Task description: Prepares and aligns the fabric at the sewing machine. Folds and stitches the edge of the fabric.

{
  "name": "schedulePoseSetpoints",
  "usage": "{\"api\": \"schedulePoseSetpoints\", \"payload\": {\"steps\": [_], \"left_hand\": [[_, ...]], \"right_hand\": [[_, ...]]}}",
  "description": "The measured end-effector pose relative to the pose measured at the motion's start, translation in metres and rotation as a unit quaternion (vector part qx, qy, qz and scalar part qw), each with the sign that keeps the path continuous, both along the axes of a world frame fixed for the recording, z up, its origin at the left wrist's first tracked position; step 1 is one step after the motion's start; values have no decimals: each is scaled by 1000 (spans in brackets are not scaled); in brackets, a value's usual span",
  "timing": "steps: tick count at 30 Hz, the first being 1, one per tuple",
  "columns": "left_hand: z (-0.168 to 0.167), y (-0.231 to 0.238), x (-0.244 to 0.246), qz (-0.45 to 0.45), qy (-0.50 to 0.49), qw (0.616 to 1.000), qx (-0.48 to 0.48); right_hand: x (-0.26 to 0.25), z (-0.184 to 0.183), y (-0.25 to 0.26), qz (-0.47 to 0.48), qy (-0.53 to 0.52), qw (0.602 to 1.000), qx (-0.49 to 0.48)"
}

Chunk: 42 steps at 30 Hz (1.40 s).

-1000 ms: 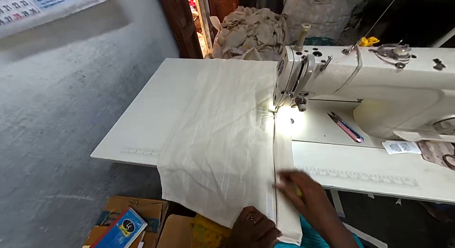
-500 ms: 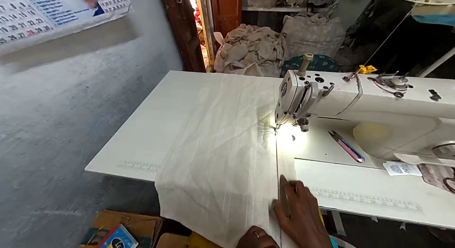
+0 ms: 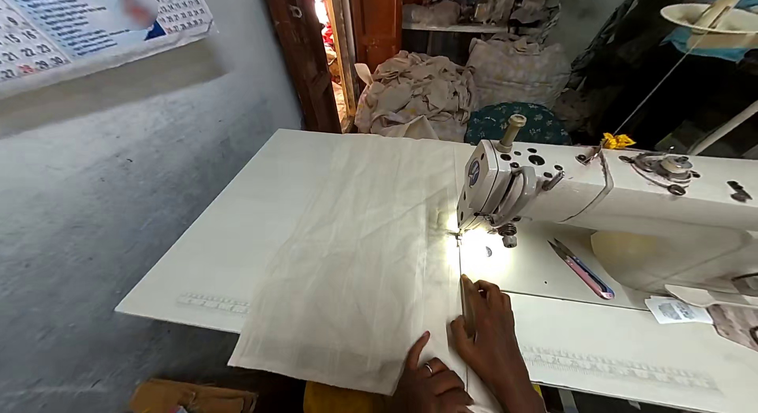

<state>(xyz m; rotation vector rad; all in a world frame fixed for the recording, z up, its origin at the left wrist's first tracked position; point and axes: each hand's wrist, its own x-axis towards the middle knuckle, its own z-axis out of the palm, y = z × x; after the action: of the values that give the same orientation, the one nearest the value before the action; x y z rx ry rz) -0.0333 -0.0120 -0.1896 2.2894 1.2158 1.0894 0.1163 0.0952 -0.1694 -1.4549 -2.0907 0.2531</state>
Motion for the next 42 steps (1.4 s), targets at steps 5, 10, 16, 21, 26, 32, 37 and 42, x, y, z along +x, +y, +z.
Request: {"api": "schedulePoseSetpoints", "payload": {"steps": [5,10,16,21,26,32,37,42], "left_hand": [[3,34,-9,-22,30,999,26],[9,63,-14,-21,32,999,-29],[16,103,-18,-14,62,995,-73],[25,134,-24,-22,91,992,-79],[28,160,-39,-63,96,993,-7],[29,196,-51,-89,86,989,83],[31,215,-58,-107,84,985,103],[28,219,-57,-96,92,983,128]], "right_hand": [[-6,1,31,-4,7,999,40],[1,2,26,6,12,1000,20],[8,4,9,-3,21,999,-36],[7,6,0,-7,20,1000,-2],[3,0,14,3,8,999,36],[-2,-3,42,31,-1,995,98],[52,-3,35,-7,-12,994,111],[162,21,30,-235,49,960,143]]}}
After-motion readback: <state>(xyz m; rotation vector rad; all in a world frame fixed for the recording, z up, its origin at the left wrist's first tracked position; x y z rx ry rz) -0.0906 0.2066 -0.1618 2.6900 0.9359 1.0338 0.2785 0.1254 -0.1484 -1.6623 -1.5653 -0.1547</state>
